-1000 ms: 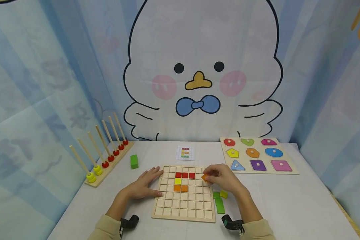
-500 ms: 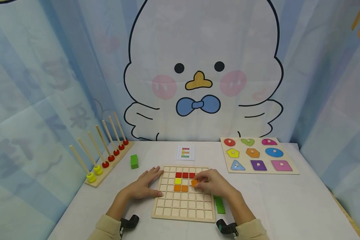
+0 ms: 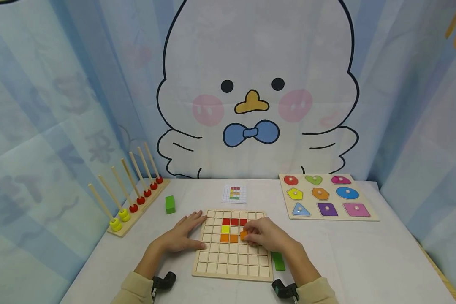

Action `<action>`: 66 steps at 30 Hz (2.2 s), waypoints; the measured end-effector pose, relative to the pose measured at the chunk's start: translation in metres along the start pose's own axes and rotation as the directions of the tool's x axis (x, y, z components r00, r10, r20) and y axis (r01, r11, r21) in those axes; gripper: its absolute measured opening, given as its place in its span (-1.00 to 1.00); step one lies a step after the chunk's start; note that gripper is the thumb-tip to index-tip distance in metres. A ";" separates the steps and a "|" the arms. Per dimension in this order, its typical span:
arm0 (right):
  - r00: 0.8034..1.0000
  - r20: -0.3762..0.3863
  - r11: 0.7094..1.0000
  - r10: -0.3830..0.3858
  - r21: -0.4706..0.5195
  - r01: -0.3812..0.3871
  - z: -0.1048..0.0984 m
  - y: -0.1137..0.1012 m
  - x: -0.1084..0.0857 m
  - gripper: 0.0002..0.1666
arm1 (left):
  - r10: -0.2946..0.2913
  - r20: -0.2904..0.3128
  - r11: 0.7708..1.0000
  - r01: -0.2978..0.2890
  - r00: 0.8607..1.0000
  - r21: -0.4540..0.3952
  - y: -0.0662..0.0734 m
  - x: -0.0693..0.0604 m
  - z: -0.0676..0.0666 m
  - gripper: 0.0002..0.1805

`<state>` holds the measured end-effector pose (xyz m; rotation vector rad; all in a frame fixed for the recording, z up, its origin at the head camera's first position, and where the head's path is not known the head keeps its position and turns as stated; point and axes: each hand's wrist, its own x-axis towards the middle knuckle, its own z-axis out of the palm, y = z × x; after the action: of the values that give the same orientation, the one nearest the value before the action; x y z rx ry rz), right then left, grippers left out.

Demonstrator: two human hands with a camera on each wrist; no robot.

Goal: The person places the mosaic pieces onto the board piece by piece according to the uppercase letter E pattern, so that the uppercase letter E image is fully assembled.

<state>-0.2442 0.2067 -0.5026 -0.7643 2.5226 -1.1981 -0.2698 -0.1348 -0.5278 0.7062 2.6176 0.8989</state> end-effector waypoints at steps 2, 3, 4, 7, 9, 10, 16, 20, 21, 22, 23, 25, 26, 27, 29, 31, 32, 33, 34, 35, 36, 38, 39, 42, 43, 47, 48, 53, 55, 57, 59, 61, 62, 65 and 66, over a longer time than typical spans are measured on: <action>1.000 0.008 1.000 -0.002 -0.015 0.002 0.001 -0.001 0.000 -0.79 | 0.000 0.000 1.000 0.000 1.000 0.002 0.000 0.000 0.000 0.06; 1.000 0.010 1.000 -0.004 -0.024 0.004 0.001 -0.001 0.000 -0.80 | 0.000 0.001 1.000 0.000 1.000 0.003 0.000 0.001 0.000 0.06; 1.000 0.011 0.999 -0.005 -0.032 0.006 0.001 -0.002 0.001 -0.80 | 0.000 0.002 1.000 0.000 1.000 0.001 -0.001 0.001 0.000 0.06; 1.000 0.011 0.998 -0.003 -0.063 0.003 0.002 -0.002 0.001 -0.81 | -0.002 0.006 1.000 0.002 1.000 -0.002 -0.001 0.001 -0.001 0.06; 1.000 0.010 0.997 0.001 -0.082 0.000 0.003 -0.002 0.002 -0.82 | -0.003 0.007 1.000 0.003 1.000 -0.006 -0.001 0.001 -0.001 0.06; 1.000 0.010 0.996 0.002 -0.089 -0.001 0.003 -0.002 0.002 -0.83 | -0.003 0.007 1.000 0.004 1.000 -0.006 -0.001 0.001 -0.001 0.06; 1.000 0.012 0.995 -0.007 -0.103 0.008 0.004 -0.001 0.003 -0.84 | -0.008 0.005 1.000 0.008 1.000 0.006 -0.001 0.001 -0.001 0.06; 1.000 0.015 0.995 -0.009 -0.101 0.010 0.004 -0.001 0.003 -0.84 | -0.010 0.006 1.000 0.010 1.000 0.011 -0.001 0.001 -0.001 0.06; 1.000 0.015 0.995 -0.009 -0.101 0.010 0.004 0.000 0.003 -0.85 | -0.008 0.004 1.000 0.008 1.000 0.010 -0.001 0.001 -0.001 0.06; 1.000 0.015 0.995 -0.009 -0.102 0.011 0.004 0.000 0.003 -0.85 | -0.007 0.005 1.000 0.007 1.000 0.009 -0.001 0.001 -0.001 0.07; 1.000 0.014 0.995 -0.010 -0.104 0.011 0.004 0.000 0.003 -0.85 | -0.006 0.005 1.000 0.006 1.000 0.008 -0.001 0.001 -0.001 0.07; 1.000 0.011 0.994 -0.009 -0.110 0.010 0.004 0.000 0.003 -0.85 | -0.005 0.004 1.000 0.005 1.000 0.007 -0.001 0.001 -0.001 0.07; 1.000 0.011 0.994 -0.008 -0.112 0.010 0.004 0.001 0.003 -0.86 | -0.005 0.003 1.000 0.005 1.000 0.006 -0.001 0.001 -0.001 0.07; 1.000 0.010 0.993 -0.006 -0.115 0.007 0.005 0.001 0.003 -0.85 | -0.002 0.002 1.000 0.002 1.000 0.004 -0.001 0.001 0.000 0.07; 1.000 0.010 0.992 0.001 -0.123 0.000 0.005 0.002 0.003 -0.85 | -0.004 0.002 1.000 0.004 1.000 0.003 -0.001 0.001 0.000 0.07; 1.000 0.011 0.991 0.005 -0.133 -0.004 0.005 0.003 0.004 -0.84 | -0.005 0.003 1.000 0.005 1.000 0.003 -0.001 0.001 0.000 0.06; 1.000 0.011 0.991 0.009 -0.136 -0.007 0.005 0.003 0.004 -0.84 | -0.004 0.003 1.000 0.004 1.000 0.002 -0.001 0.001 0.000 0.06; 1.000 0.010 0.991 0.014 -0.136 -0.012 0.005 0.003 0.004 -0.82 | -0.004 0.004 1.000 0.004 1.000 0.001 -0.001 0.001 0.000 0.06; 1.000 0.008 0.990 0.019 -0.139 -0.018 0.005 0.002 0.003 -0.80 | -0.006 0.005 1.000 0.006 1.000 0.001 0.000 0.001 0.000 0.06; 1.000 0.004 0.990 0.023 -0.140 -0.022 0.005 0.001 0.003 -0.78 | -0.006 0.004 1.000 0.006 1.000 0.002 0.000 0.001 0.000 0.06; 1.000 -0.001 0.990 0.027 -0.137 -0.027 0.005 0.001 0.003 -0.75 | -0.005 0.003 1.000 0.005 1.000 0.000 -0.001 0.001 0.000 0.06; 0.999 -0.019 0.991 0.047 -0.127 -0.049 0.003 -0.001 0.001 -0.67 | -0.004 0.002 1.000 0.004 1.000 0.000 -0.001 0.001 0.000 0.06; 0.998 -0.031 0.990 0.060 -0.123 -0.063 0.002 -0.002 0.001 -0.64 | -0.003 0.002 1.000 0.003 1.000 -0.001 -0.001 0.001 0.000 0.06; 0.991 -0.079 0.989 0.106 -0.097 -0.113 -0.004 -0.005 -0.003 -0.58 | -0.002 0.000 1.000 0.002 1.000 -0.002 -0.001 0.000 0.001 0.06; 0.988 -0.096 0.988 0.119 -0.091 -0.128 -0.006 -0.005 -0.004 -0.58 | -0.003 0.000 1.000 0.003 1.000 -0.001 -0.001 0.000 0.001 0.05; 0.980 -0.153 0.986 0.127 -0.090 -0.142 -0.015 -0.005 -0.008 -0.62 | -0.005 -0.004 1.000 0.005 1.000 0.001 -0.001 0.001 0.001 0.05; 0.979 -0.161 0.986 0.123 -0.093 -0.139 -0.017 -0.005 -0.008 -0.62 | -0.006 -0.005 1.000 0.006 1.000 0.003 -0.001 0.001 0.001 0.05; 0.973 -0.194 0.984 0.124 -0.104 -0.146 -0.023 -0.004 -0.012 -0.60 | -0.009 -0.006 1.000 0.009 1.000 0.007 -0.001 0.001 0.001 0.05; 0.968 -0.212 0.982 0.132 -0.106 -0.157 -0.025 -0.004 -0.014 -0.59 | -0.007 -0.008 1.000 0.007 1.000 0.008 -0.001 0.001 0.001 0.05; 0.964 -0.227 0.981 0.138 -0.104 -0.165 -0.027 -0.005 -0.016 -0.59 | -0.007 -0.007 1.000 0.007 1.000 0.013 -0.002 0.002 0.001 0.05; 0.960 -0.237 0.979 0.148 -0.102 -0.176 -0.030 -0.005 -0.018 -0.61 | -0.007 -0.005 1.000 0.007 1.000 0.019 -0.002 0.002 0.002 0.05; 0.958 -0.242 0.978 0.153 -0.099 -0.182 -0.033 -0.005 -0.020 -0.62 | -0.003 -0.006 1.000 0.004 1.000 0.014 -0.002 0.002 0.001 0.06; 0.957 -0.244 0.978 0.156 -0.098 -0.184 -0.034 -0.004 -0.021 -0.62 | -0.003 -0.006 1.000 0.003 1.000 0.012 -0.002 0.002 0.001 0.06; 0.955 -0.248 0.976 0.161 -0.101 -0.191 -0.038 -0.001 -0.024 -0.61 | 0.001 -0.008 1.000 -0.001 1.000 0.001 -0.002 0.002 0.001 0.06; 0.955 -0.248 0.976 0.164 -0.102 -0.194 -0.040 0.000 -0.024 -0.61 | 0.003 -0.010 1.000 -0.003 1.000 -0.003 -0.002 0.002 0.001 0.06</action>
<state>-0.2408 0.2457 -0.4775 -0.4245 2.8136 -1.1387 -0.2718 -0.1347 -0.5298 0.7066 2.6235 0.9097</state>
